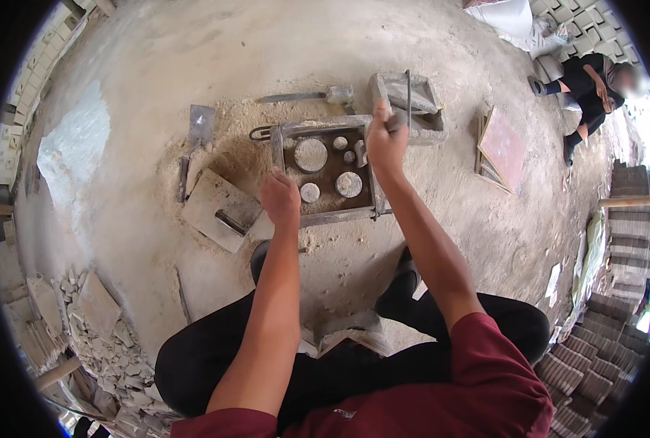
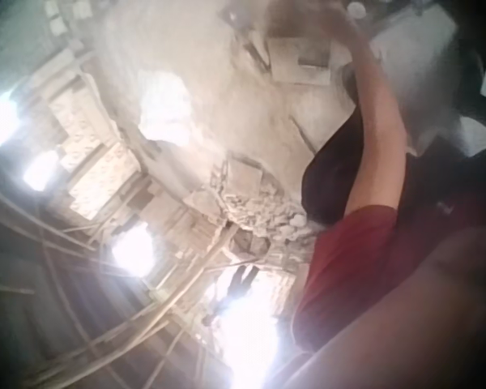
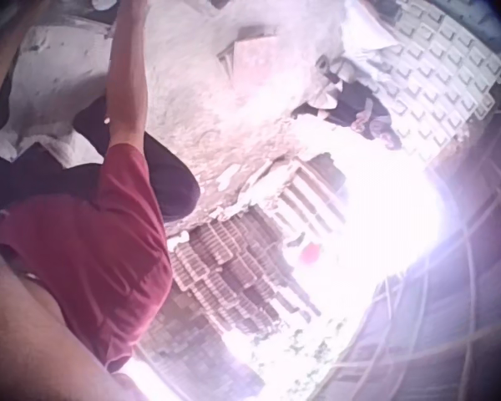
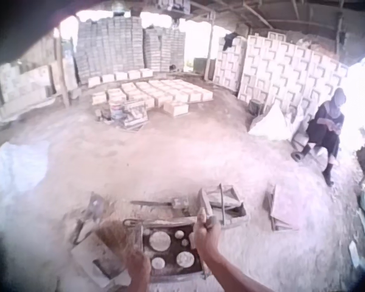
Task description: The person cleans debris from around a metal mold on the floor and then uses a wooden handle to strike the metal sides of the mold to loosen and settle the contents.
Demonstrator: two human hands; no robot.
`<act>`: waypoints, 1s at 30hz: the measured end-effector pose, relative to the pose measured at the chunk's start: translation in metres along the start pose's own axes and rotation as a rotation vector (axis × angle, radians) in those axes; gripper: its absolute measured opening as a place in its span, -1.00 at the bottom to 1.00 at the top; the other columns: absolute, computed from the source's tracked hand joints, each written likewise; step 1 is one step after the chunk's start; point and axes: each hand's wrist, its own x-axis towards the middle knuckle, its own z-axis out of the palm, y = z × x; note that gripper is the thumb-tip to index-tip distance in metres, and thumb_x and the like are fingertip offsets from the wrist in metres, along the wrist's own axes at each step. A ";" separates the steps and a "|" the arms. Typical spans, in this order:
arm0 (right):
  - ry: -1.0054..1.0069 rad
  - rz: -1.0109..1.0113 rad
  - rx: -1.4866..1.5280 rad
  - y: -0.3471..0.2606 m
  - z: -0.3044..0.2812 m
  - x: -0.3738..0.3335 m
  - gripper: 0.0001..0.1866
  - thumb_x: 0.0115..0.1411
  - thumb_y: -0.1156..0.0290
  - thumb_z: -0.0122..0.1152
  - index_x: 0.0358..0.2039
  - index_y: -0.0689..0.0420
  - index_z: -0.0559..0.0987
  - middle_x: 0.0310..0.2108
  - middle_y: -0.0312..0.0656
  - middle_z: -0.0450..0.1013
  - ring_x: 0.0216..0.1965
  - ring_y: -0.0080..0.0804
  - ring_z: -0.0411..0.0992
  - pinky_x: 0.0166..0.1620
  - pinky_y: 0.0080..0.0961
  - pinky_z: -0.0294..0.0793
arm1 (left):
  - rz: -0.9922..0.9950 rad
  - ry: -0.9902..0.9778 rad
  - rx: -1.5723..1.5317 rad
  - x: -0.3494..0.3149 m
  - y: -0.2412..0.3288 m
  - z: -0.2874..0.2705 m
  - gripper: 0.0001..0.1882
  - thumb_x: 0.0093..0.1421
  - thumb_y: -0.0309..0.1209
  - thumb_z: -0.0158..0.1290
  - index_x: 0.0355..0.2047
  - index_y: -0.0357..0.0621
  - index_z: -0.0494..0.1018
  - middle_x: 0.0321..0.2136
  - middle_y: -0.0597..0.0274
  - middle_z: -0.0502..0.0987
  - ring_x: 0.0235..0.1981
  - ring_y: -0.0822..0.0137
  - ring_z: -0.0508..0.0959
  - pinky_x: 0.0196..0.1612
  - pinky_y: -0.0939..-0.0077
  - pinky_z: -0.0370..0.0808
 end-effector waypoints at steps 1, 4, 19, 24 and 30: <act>0.026 -0.050 0.009 -0.009 -0.001 -0.003 -0.50 0.37 0.22 -0.08 -0.69 0.20 0.27 -0.79 -0.40 0.12 -0.67 -0.67 0.06 -0.63 -0.47 0.05 | 0.001 0.009 0.009 0.001 -0.003 -0.003 -0.51 0.35 -0.20 -0.34 -0.30 -0.38 0.46 -0.33 -0.26 0.51 -0.22 -0.25 0.47 -0.14 -0.04 0.37; -0.102 -0.111 -0.020 0.036 -0.021 -0.010 -0.51 0.37 0.19 -0.08 -0.68 0.19 0.29 -0.79 -0.40 0.12 -0.66 -0.69 0.06 -0.62 -0.49 0.05 | 0.027 -0.040 -0.010 -0.007 0.013 -0.004 -0.51 0.35 -0.20 -0.34 -0.29 -0.38 0.46 -0.33 -0.26 0.51 -0.22 -0.25 0.47 -0.13 -0.04 0.37; -0.043 -0.142 -0.212 0.013 -0.003 0.040 -0.44 0.33 0.13 -0.01 -0.70 0.29 0.29 -0.84 -0.16 0.16 -0.71 -0.54 0.09 -0.63 -0.36 0.13 | -0.049 -0.093 -0.019 -0.006 0.006 -0.001 -0.46 0.35 -0.16 -0.37 -0.26 -0.41 0.46 -0.27 -0.29 0.49 -0.18 -0.24 0.46 -0.11 -0.04 0.35; -0.016 -0.237 -0.214 0.011 -0.010 0.025 -0.47 0.34 0.13 -0.03 -0.66 0.27 0.35 -0.83 -0.20 0.17 -0.71 -0.51 0.09 -0.62 -0.36 0.13 | -0.026 -0.024 -0.070 -0.005 0.007 0.000 -0.47 0.34 -0.16 -0.36 -0.28 -0.41 0.47 -0.31 -0.30 0.49 -0.20 -0.25 0.47 -0.15 -0.06 0.35; -0.055 -0.157 -0.111 0.015 0.001 0.031 -0.51 0.34 0.19 0.00 -0.70 0.16 0.27 -0.77 -0.40 0.18 -0.70 -0.67 0.09 -0.66 -0.52 0.03 | 0.013 0.018 -0.051 0.001 0.002 0.003 -0.46 0.34 -0.16 -0.35 -0.34 -0.43 0.47 -0.32 -0.30 0.50 -0.24 -0.27 0.47 -0.18 -0.07 0.37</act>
